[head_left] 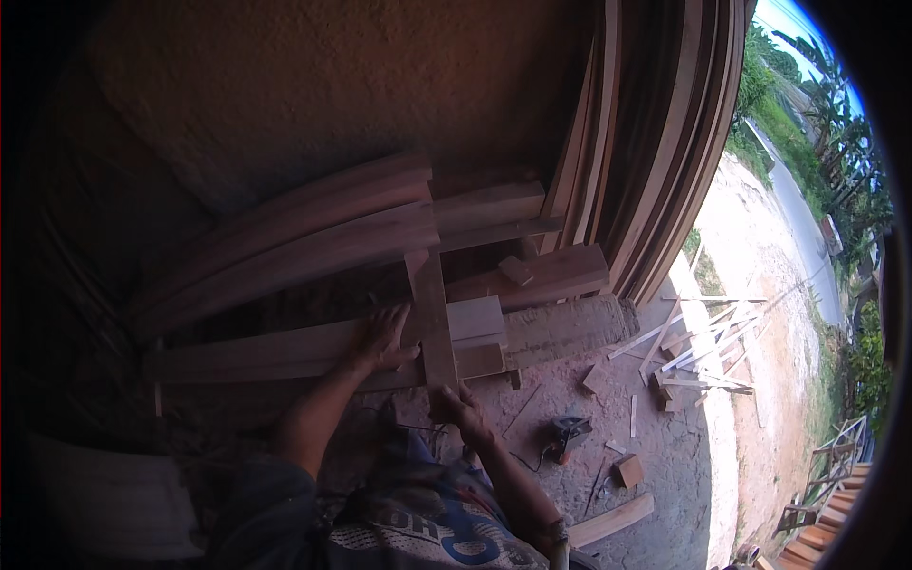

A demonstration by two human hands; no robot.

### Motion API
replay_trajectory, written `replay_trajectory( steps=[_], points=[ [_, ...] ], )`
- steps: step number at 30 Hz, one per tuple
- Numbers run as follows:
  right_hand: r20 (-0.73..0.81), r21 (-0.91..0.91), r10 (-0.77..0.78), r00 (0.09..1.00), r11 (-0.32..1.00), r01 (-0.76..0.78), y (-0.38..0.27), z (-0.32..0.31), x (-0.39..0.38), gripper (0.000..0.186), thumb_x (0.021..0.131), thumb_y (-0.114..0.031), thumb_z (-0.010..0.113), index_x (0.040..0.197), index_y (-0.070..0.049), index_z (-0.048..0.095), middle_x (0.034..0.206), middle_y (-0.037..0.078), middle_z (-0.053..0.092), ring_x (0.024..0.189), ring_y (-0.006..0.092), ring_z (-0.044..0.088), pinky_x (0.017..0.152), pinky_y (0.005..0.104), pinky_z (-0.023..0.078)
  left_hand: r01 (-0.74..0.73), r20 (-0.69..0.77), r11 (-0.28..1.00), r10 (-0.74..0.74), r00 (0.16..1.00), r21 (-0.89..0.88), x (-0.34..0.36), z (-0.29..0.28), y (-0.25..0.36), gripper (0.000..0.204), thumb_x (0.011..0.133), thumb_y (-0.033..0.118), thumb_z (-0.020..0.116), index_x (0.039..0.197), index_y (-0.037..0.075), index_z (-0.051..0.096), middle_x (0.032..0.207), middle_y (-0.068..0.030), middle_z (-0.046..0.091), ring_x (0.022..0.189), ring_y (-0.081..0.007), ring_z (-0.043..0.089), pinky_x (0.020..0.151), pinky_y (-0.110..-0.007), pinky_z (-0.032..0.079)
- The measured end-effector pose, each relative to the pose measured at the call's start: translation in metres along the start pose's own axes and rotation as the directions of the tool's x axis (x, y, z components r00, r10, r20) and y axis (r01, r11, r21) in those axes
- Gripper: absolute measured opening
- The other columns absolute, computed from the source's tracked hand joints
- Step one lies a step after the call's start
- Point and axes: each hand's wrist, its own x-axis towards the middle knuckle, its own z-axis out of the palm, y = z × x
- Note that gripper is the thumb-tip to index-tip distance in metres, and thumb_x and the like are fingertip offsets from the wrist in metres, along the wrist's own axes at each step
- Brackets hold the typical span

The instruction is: The person uses a circular saw to cut a wooden plank, measures several wooden components with a tape measure, and moves various wooden boards around a workshop.

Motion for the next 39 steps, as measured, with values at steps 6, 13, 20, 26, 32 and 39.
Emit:
replay_trajectory(
  steps=[6,13,20,26,32,39],
  points=[
    [-0.035,-0.058,0.028,0.999,0.998,-0.030,-0.019,0.002,0.015,0.028,0.101,-0.033,0.058,0.110,-0.007,0.061,0.086,0.004,0.066,0.072,0.0143,0.064,0.064,0.0296,0.053,0.069,-0.005,0.997,-0.069,0.998,-0.047,0.006,-0.012,0.005,0.094,0.074,0.050,0.072,0.146,0.001,0.037,0.148,-0.0234,0.041,0.138,-0.0396,0.038,0.113,-0.051,0.032],
    [-0.051,-0.048,0.010,0.999,0.999,-0.012,-0.018,0.000,0.019,0.033,0.099,-0.036,0.059,0.108,-0.005,0.062,0.083,0.003,0.066,0.072,0.0145,0.065,0.065,0.0301,0.053,0.056,-0.050,0.986,-0.065,0.997,-0.157,0.012,-0.007,0.001,0.086,0.075,0.048,0.075,0.138,-0.002,0.045,0.138,-0.0248,0.050,0.131,-0.0408,0.044,0.111,-0.052,0.031],
    [-0.047,-0.056,0.000,0.999,0.998,-0.003,-0.027,0.003,0.015,0.034,0.099,-0.036,0.058,0.112,-0.005,0.061,0.086,0.002,0.065,0.072,0.0127,0.063,0.065,0.0294,0.052,-0.060,-0.216,0.998,0.063,0.974,0.018,0.005,0.022,-0.009,0.079,0.080,0.047,0.071,0.135,-0.003,0.044,0.132,-0.0269,0.052,0.125,-0.0431,0.047,0.108,-0.055,0.031],
    [-0.050,-0.075,0.030,0.998,0.997,-0.034,-0.028,0.000,0.016,0.033,0.100,-0.034,0.057,0.113,-0.004,0.062,0.088,0.001,0.064,0.075,0.0107,0.061,0.068,0.0282,0.050,-0.021,-0.162,1.000,0.020,0.987,-0.004,0.007,0.015,-0.004,0.081,0.081,0.050,0.068,0.137,-0.002,0.042,0.132,-0.0269,0.052,0.122,-0.0450,0.047,0.105,-0.055,0.033],
    [-0.029,-0.106,0.008,1.000,0.994,-0.011,-0.024,-0.008,0.019,0.031,0.100,-0.033,0.057,0.109,-0.004,0.062,0.087,0.001,0.064,0.075,0.0103,0.059,0.067,0.0283,0.049,0.003,-0.130,0.998,-0.012,0.991,-0.064,0.009,0.000,0.006,0.082,0.080,0.053,0.068,0.137,-0.002,0.044,0.131,-0.0259,0.054,0.121,-0.0453,0.048,0.104,-0.055,0.035],
    [-0.069,-0.263,-0.017,0.997,0.965,-0.001,-0.014,-0.022,0.026,0.037,0.100,-0.035,0.057,0.110,0.000,0.063,0.093,0.004,0.065,0.082,0.0147,0.061,0.072,0.0314,0.049,0.082,-0.076,0.995,-0.086,0.993,-0.058,0.009,-0.005,0.014,0.084,0.081,0.055,0.067,0.140,0.001,0.042,0.132,-0.0254,0.053,0.123,-0.0462,0.046,0.106,-0.054,0.034]
  ],
)
